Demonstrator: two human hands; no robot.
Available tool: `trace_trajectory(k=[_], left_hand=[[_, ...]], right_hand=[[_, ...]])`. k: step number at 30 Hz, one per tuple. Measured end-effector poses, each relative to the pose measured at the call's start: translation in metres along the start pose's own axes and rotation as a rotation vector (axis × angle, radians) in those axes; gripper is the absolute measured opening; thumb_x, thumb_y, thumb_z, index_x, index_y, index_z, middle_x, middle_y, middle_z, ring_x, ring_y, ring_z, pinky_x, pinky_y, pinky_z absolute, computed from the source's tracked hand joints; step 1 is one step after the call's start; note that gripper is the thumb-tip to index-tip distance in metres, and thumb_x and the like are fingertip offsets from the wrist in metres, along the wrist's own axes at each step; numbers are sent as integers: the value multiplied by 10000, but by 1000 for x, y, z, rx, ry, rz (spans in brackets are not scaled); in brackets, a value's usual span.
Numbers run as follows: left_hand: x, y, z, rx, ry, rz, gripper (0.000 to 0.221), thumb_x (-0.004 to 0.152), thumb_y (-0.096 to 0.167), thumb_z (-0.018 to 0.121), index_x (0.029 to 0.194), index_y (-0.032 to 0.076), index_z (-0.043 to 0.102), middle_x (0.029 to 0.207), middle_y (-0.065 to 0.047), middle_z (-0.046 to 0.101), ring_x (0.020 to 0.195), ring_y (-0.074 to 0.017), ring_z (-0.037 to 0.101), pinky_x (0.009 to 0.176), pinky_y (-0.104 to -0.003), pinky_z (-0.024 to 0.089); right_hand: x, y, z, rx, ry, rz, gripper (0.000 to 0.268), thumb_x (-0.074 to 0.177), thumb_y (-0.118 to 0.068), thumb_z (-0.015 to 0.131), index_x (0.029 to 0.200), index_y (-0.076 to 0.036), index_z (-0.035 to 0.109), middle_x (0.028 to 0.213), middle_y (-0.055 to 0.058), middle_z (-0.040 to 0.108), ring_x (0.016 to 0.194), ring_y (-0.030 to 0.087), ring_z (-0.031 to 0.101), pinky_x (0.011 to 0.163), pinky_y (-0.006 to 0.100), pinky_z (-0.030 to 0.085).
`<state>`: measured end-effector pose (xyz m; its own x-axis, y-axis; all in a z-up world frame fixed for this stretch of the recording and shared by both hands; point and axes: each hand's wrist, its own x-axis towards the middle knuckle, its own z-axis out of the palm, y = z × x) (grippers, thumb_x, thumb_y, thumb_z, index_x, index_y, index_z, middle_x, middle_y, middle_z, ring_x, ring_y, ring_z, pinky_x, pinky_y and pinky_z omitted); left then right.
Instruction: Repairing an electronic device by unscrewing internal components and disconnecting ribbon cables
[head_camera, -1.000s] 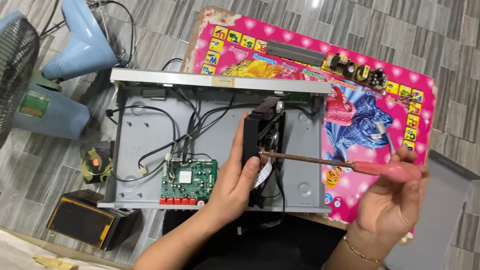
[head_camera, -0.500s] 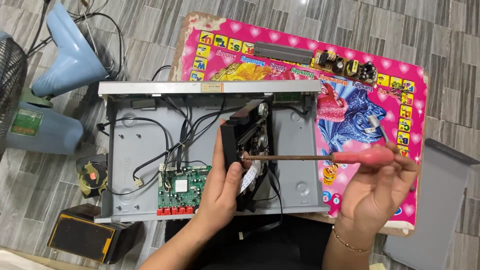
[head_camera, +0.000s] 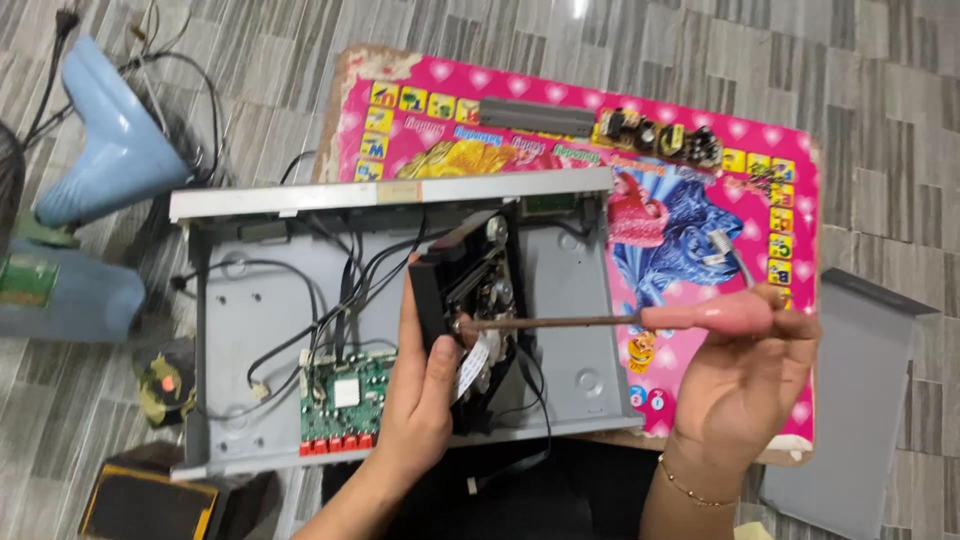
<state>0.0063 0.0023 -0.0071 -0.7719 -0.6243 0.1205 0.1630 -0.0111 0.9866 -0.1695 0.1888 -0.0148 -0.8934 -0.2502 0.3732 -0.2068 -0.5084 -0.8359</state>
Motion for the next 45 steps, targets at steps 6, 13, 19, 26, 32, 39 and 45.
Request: trace_trajectory(k=[6,13,19,26,32,39,45], left_hand=[[-1,-1,3,29,-28,-56,691,1039,225,362,1630,27,64,1248,-167,568,1012,-192,578,938,-323,480],[-1,-1,3,0,-19,-70,694,1032,163,361,1636,24,49,1271,-160,551,1037,-185,558,943,-300,462],[4,0,5,-6,11,-39,687,1033,191,361,1628,19,64,1454,-168,436,1048,-182,533,980,-334,461],[4,-5,5,87,13,-30,687,1028,214,360,1620,12,76,1499,-187,434,1026,-191,563,959,-334,477],[-1,-6,-1,56,59,-70,668,1056,234,357,1631,31,84,1300,-146,557,1021,-187,570,946,-308,466],[0,-1,-1,-3,-5,-11,680,1058,238,367,1630,24,70,1174,-136,563,966,-194,555,926,-312,472],[-2,-2,6,88,-19,4,698,1042,228,359,1613,-24,47,1372,-175,486,1048,-207,568,1011,-340,442]], right_hand=[[1,-6,1,59,101,67,156,1087,-189,590,1218,-139,523,1001,51,629,929,141,610,921,317,579],[-9,-6,-10,-106,81,-14,256,1118,-299,538,1335,-164,525,1035,21,636,1013,142,629,1031,343,554],[-16,4,-31,-121,174,28,307,1018,-159,673,1261,-138,486,1394,114,590,1157,144,629,1070,275,523],[-14,1,-27,37,209,95,335,996,-24,565,1322,-82,513,1388,130,585,1331,257,626,1111,297,553],[-22,11,-24,-65,217,47,213,1046,-243,664,1194,-139,552,1166,16,615,1050,95,598,1070,266,525],[-16,21,-11,-30,197,106,172,1041,-247,607,1169,-183,511,1405,52,521,1234,134,528,1117,277,486],[-17,17,2,-57,192,117,290,1045,-143,594,1312,-111,483,1347,68,552,1196,171,574,1145,313,506]])
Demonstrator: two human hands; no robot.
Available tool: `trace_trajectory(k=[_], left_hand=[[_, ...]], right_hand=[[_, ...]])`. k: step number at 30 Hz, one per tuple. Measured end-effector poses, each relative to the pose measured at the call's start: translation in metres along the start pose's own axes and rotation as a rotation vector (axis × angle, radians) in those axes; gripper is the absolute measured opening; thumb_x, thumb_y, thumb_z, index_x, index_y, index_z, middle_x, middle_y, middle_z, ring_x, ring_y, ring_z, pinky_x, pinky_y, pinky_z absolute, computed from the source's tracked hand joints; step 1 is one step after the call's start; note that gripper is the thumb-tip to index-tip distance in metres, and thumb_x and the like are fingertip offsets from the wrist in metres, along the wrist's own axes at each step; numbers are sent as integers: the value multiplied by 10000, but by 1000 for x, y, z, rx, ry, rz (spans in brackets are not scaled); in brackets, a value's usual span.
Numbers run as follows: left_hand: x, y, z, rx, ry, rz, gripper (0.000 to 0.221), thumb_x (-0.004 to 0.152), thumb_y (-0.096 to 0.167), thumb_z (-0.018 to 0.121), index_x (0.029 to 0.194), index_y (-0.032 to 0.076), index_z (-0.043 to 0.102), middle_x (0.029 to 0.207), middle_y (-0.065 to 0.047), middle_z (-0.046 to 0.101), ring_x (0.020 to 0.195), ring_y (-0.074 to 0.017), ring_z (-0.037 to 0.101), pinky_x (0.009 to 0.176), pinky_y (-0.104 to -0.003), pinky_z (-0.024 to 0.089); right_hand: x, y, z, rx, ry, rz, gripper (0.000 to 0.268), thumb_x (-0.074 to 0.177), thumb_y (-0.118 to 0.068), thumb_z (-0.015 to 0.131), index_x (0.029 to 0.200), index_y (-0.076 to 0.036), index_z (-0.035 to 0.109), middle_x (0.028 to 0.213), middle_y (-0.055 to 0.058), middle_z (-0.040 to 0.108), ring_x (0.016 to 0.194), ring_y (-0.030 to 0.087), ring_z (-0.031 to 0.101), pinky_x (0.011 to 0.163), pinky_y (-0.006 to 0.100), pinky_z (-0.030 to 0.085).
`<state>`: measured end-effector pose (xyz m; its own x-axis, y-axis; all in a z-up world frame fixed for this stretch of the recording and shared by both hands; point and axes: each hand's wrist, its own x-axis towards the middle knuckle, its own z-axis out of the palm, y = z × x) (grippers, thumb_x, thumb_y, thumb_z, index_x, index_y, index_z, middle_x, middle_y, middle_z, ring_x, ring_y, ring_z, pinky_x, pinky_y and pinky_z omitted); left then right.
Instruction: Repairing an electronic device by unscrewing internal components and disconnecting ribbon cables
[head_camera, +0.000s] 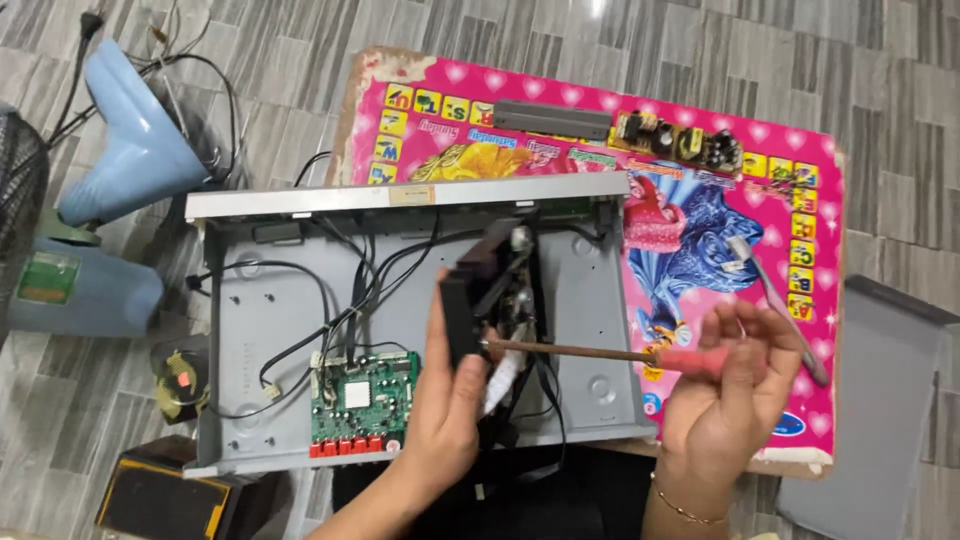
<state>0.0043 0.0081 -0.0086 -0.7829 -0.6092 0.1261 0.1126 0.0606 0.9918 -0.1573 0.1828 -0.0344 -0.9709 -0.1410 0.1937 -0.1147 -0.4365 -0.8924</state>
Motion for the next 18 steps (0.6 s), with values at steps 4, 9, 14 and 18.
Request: trace_trajectory(k=[4,9,14,18], left_hand=[[3,-13,-10,-66,101,-124,685,1037,206,353,1640,40,73,1247,-151,594,1036,-189,592,924,-292,470],[-2,-17,-14,70,92,-100,683,1041,256,320,1618,-14,74,1526,-185,405,1266,-241,509,1094,-358,363],[2,-1,-5,28,25,-72,686,1048,239,332,1630,10,50,1330,-180,525,1072,-207,578,985,-337,458],[1,6,-2,106,-30,-14,698,1040,294,342,1601,-24,75,1644,-235,254,1252,-296,535,1054,-404,427]], right_hand=[[8,-13,-10,-547,-231,-39,428,1138,-254,336,1442,39,410,968,150,649,905,225,656,941,345,540],[18,-50,-21,-831,-356,25,367,1068,-257,412,1239,30,566,990,110,628,751,136,571,690,237,463],[30,-74,-60,-646,-381,81,627,827,-241,691,1366,-23,457,1012,79,581,842,127,549,740,216,452],[46,-81,-80,-686,-464,147,468,690,-85,754,1130,22,635,1156,127,633,1094,225,597,1040,338,481]])
